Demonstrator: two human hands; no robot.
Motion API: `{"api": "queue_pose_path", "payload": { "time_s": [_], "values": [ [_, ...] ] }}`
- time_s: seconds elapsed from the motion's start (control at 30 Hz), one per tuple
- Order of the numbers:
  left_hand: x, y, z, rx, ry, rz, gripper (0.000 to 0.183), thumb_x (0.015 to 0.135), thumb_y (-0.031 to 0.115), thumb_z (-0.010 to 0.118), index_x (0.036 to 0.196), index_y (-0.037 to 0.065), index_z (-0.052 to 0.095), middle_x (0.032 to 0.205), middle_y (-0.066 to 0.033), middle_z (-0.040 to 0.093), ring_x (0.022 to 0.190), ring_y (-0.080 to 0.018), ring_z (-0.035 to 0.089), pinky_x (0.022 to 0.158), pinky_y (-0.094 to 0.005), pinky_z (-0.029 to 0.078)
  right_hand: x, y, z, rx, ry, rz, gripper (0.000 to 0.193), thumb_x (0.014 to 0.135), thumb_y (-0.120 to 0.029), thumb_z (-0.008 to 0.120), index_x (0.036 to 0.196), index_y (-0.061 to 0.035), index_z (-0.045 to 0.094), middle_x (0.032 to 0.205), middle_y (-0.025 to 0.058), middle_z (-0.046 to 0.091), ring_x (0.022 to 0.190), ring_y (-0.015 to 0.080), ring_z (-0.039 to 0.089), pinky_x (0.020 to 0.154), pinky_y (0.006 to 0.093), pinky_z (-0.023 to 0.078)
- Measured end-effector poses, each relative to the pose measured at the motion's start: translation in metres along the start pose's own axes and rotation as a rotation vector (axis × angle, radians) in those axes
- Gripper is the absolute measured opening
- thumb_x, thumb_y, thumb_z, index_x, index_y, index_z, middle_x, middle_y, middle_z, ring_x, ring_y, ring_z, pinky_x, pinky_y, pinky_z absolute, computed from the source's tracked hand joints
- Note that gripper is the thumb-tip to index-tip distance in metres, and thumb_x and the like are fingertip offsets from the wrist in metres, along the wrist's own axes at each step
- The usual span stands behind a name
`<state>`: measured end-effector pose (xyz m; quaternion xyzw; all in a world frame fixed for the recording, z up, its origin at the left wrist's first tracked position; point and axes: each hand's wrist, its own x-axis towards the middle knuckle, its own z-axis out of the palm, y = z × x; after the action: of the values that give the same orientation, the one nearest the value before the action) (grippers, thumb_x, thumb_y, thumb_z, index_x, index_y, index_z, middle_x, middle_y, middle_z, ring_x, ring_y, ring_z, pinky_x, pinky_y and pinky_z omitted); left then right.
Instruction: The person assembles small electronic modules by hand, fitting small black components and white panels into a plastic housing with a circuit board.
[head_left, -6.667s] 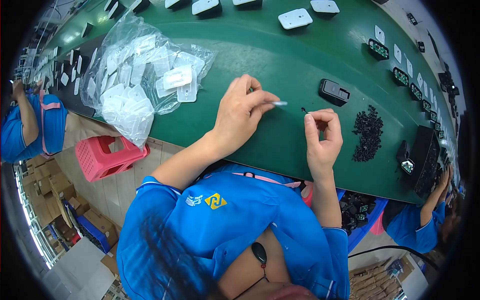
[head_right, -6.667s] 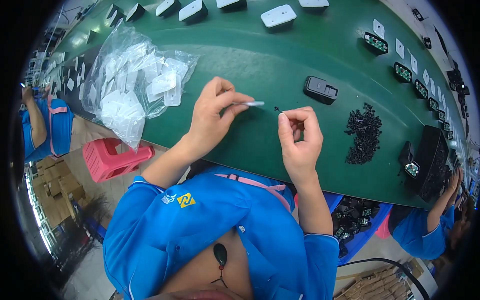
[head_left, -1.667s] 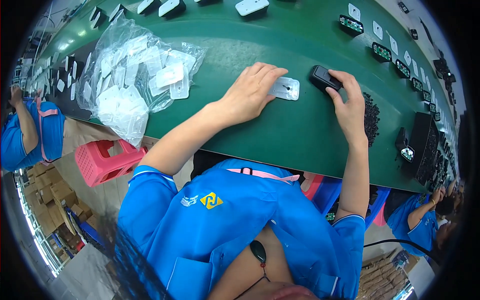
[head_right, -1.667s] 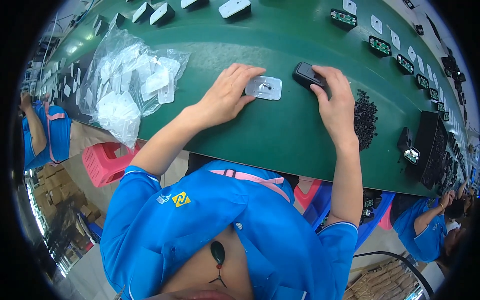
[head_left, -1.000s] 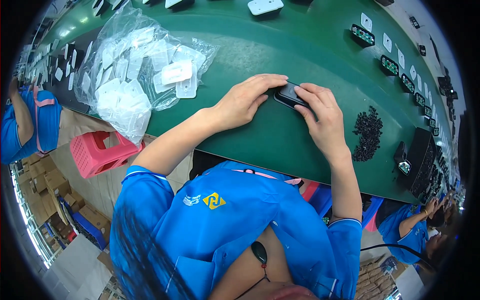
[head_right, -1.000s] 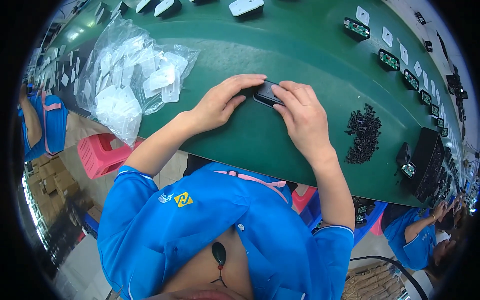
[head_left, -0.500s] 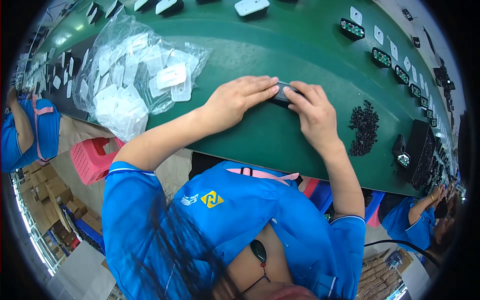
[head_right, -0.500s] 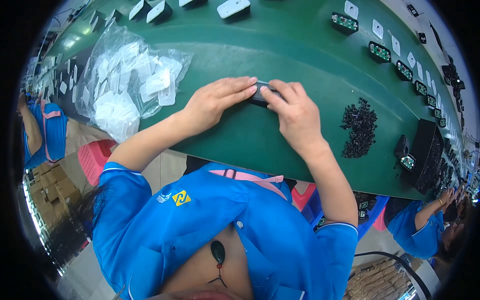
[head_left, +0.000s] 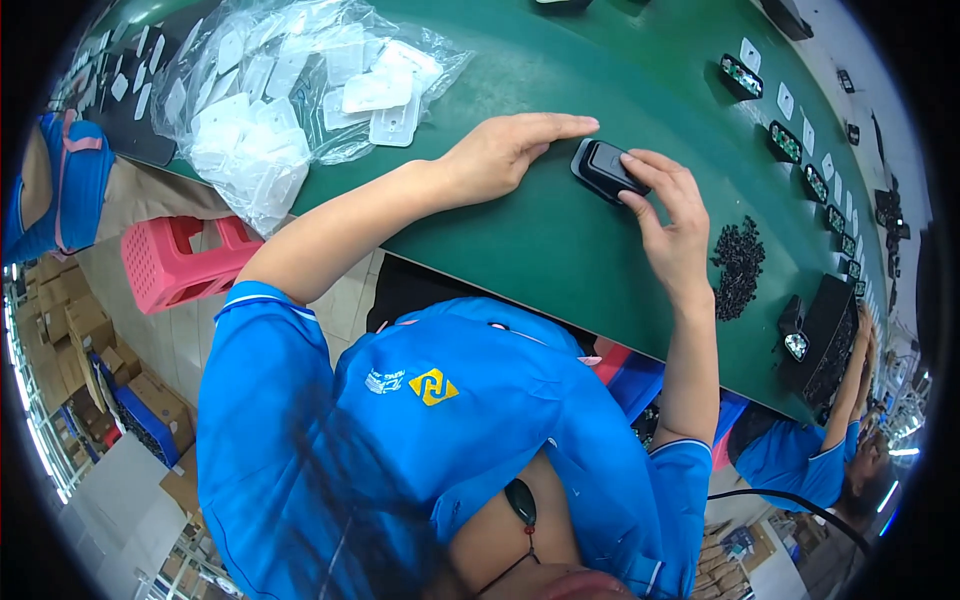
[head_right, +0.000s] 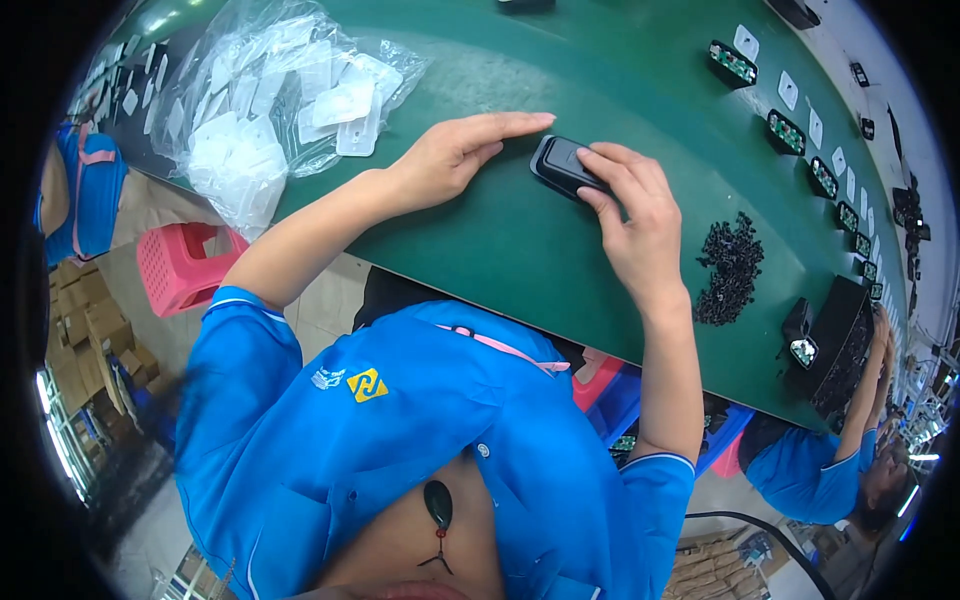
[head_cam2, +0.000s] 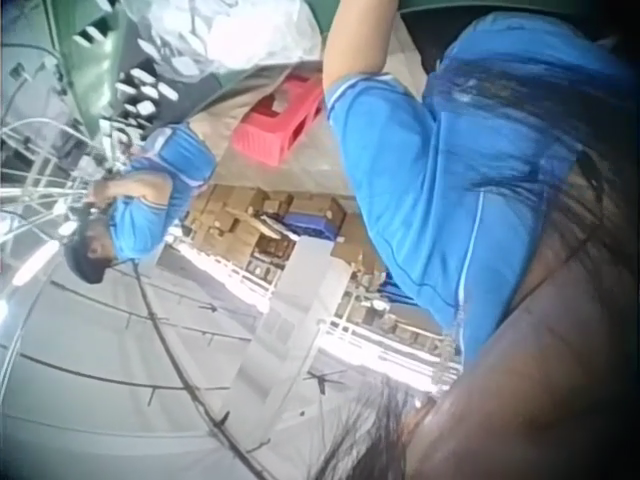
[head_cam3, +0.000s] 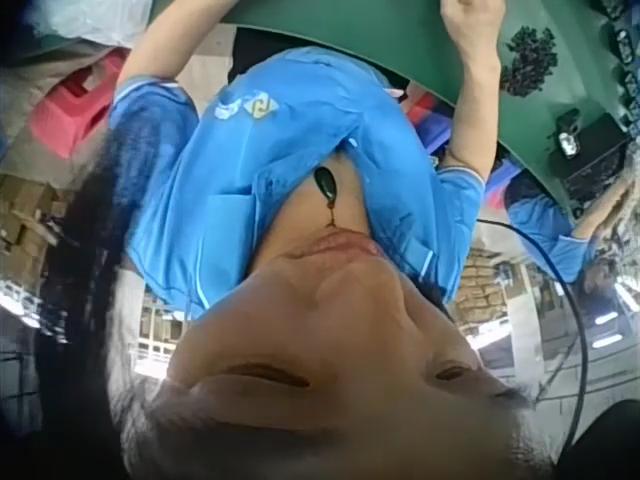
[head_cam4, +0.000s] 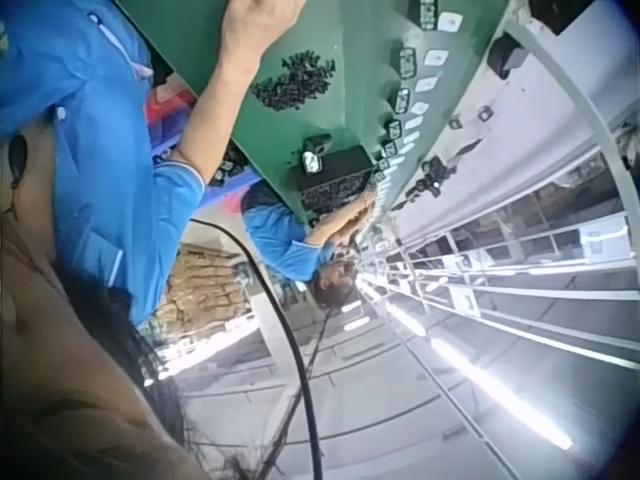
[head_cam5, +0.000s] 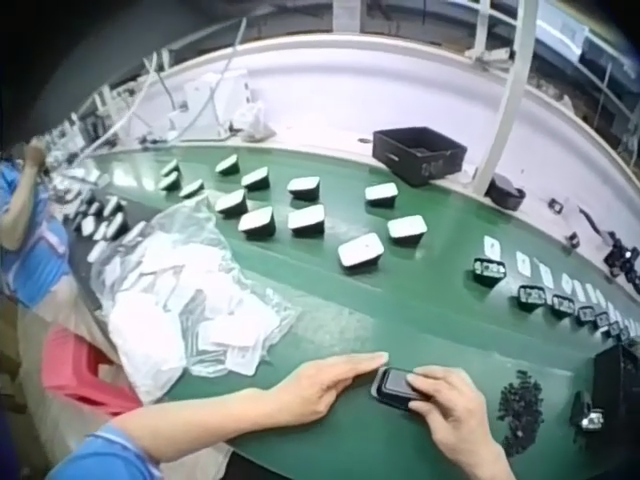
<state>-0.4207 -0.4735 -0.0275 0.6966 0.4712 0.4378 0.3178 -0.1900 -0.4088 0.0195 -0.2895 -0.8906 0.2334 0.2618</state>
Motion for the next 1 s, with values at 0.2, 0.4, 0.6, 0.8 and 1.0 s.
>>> {"api": "queue_pose_path", "payload": {
  "time_s": [0.2, 0.4, 0.6, 0.8, 1.0],
  "values": [
    [-0.005, -0.003, 0.003, -0.012, -0.002, -0.016, 0.047, 0.088, -0.009, 0.044, 0.130, 0.010, 0.054, 0.135, -0.0084, 0.053, 0.124, -0.0285, 0.050, 0.107, -0.0367, 0.039, 0.001, -0.002, 0.009, -0.094, -0.037, -0.047, 0.032, 0.075, -0.003, 0.069, 0.107, -0.0076, 0.066, 0.109, 0.0084, 0.063, 0.098, 0.0272, 0.060, 0.083, 0.0359, 0.050],
    [0.002, -0.006, 0.003, 0.256, -0.076, 0.218, 0.047, 0.083, -0.004, 0.054, 0.128, 0.011, 0.056, 0.134, -0.0074, 0.054, 0.123, -0.0266, 0.052, 0.102, -0.0373, 0.044, -0.001, -0.007, 0.014, -0.321, -0.011, -0.073, 0.032, 0.074, -0.003, 0.069, 0.106, -0.0089, 0.067, 0.108, 0.0079, 0.063, 0.095, 0.0260, 0.060, 0.077, 0.0353, 0.052],
    [0.012, -0.003, 0.015, 0.523, 0.072, 0.351, 0.043, 0.075, 0.004, 0.066, 0.118, 0.007, 0.060, 0.122, -0.0095, 0.060, 0.111, -0.0263, 0.057, 0.092, -0.0385, 0.047, 0.013, 0.010, 0.004, 0.035, -0.032, 0.077, 0.031, 0.078, -0.005, 0.066, 0.109, -0.0086, 0.067, 0.106, 0.0082, 0.065, 0.093, 0.0237, 0.062, 0.076, 0.0336, 0.052],
    [0.042, 0.002, 0.014, 0.215, 0.081, 0.037, 0.034, 0.079, 0.014, 0.070, 0.109, 0.003, 0.060, 0.093, -0.0106, 0.064, 0.085, -0.0230, 0.061, 0.075, -0.0353, 0.049, 0.027, 0.027, -0.003, 0.680, -0.080, 0.537, 0.033, 0.097, -0.026, 0.056, 0.121, -0.0041, 0.060, 0.107, 0.0052, 0.062, 0.089, 0.0107, 0.057, 0.070, 0.0245, 0.051],
    [0.047, 0.010, 0.009, -0.274, -0.093, -0.416, 0.032, 0.090, 0.025, 0.064, 0.107, -0.001, 0.058, 0.085, -0.0058, 0.063, 0.071, -0.0109, 0.059, 0.065, -0.0273, 0.049, 0.012, 0.014, -0.001, 0.781, -0.001, 0.520, 0.045, 0.091, -0.022, 0.064, 0.129, -0.0022, 0.052, 0.106, 0.0057, 0.060, 0.090, 0.0107, 0.057, 0.071, 0.0247, 0.051]
  ]
}}
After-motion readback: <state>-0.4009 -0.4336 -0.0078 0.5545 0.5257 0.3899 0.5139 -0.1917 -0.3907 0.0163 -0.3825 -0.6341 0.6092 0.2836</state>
